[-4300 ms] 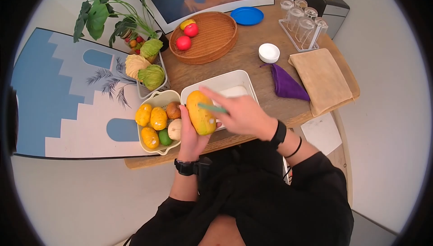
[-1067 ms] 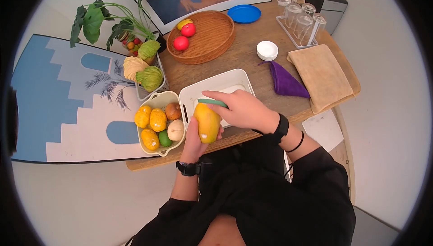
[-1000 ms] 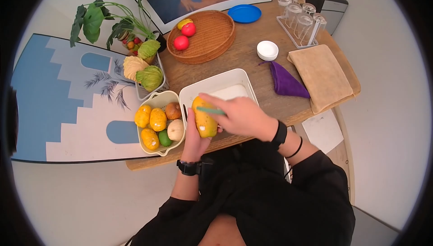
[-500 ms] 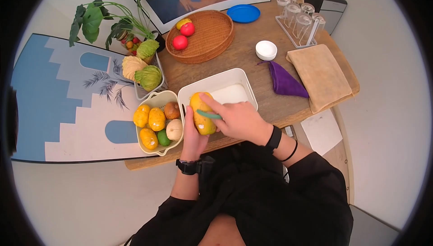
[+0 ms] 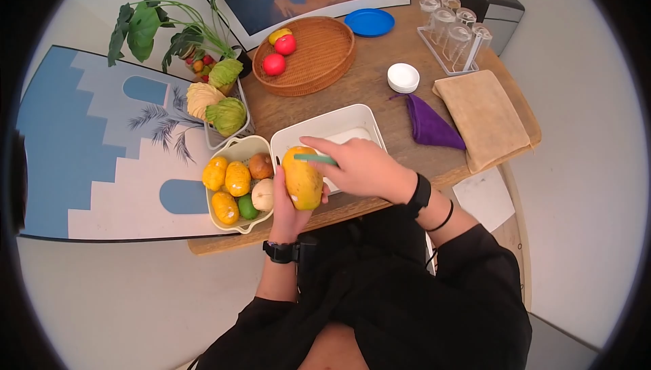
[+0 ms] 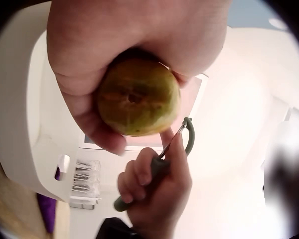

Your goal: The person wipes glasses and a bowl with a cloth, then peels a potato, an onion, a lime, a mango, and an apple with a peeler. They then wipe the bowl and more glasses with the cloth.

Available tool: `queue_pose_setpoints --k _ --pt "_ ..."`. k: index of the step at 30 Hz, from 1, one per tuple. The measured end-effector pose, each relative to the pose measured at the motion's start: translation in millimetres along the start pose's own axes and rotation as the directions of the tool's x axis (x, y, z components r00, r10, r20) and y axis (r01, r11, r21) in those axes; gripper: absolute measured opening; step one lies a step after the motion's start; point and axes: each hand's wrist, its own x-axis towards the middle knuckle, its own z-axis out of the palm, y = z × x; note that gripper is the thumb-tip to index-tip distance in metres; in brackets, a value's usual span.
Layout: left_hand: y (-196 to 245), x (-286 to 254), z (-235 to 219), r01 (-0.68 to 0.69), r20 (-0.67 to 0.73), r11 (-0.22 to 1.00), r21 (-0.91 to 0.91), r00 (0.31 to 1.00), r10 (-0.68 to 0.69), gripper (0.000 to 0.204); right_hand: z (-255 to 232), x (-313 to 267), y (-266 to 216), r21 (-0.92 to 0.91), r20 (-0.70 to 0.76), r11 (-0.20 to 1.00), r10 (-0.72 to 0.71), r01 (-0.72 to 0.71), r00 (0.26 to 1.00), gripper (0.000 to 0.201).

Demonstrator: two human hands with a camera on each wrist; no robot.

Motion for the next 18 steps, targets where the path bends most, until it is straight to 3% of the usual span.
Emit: queue_pose_setpoints --k 1,2,3,4,6,11,13,17,18 --pt "4.3 2.5 10.0 -0.002 0.0 1.0 -0.002 1.0 0.002 0.065 8.6 -6.7 -1.3 -0.127 -0.079 0.989 -0.09 0.08 0.993 0.052" --pt "8.7 4.7 23.2 -0.02 -0.16 0.996 -0.09 0.987 0.005 0.066 17.0 -13.1 -1.6 -0.258 -0.144 0.955 -0.188 0.146 0.972 0.057" --pt "10.3 5.9 29.7 -0.05 -0.315 0.983 -0.175 0.949 -0.007 0.068 24.9 -18.3 0.0 -0.308 -0.119 0.929 -0.255 0.208 0.96 0.066" --pt "10.7 6.3 26.5 -0.052 -0.314 0.983 -0.177 0.949 -0.007 0.068 34.1 -22.1 0.4 -0.309 -0.117 0.928 -0.255 0.208 0.96 0.066" --pt "11.4 6.2 17.8 0.019 -0.171 0.992 -0.122 0.984 -0.04 0.07 50.8 -27.0 1.8 -0.351 -0.133 0.921 -0.226 0.167 0.965 0.067" --pt "7.9 8.3 20.0 -0.012 -0.192 0.996 -0.092 0.981 -0.006 0.07 51.8 -25.5 2.9 -0.364 -0.209 0.921 -0.228 0.141 0.951 0.072" --pt "6.2 8.7 21.2 -0.016 -0.21 0.996 -0.093 0.978 -0.004 0.069 40.9 -20.8 0.9 -0.298 -0.183 0.949 -0.163 0.103 0.97 0.074" --pt "4.8 4.6 18.1 -0.067 -0.186 0.998 0.006 0.98 0.067 0.059 20.4 -3.9 1.1 -0.199 -0.264 0.97 -0.188 0.137 0.946 0.068" --pt "5.6 2.6 15.2 -0.062 -0.144 0.996 0.063 0.987 0.07 0.056 11.8 -0.4 -0.6 -0.134 -0.181 0.987 -0.114 0.091 0.977 0.06"
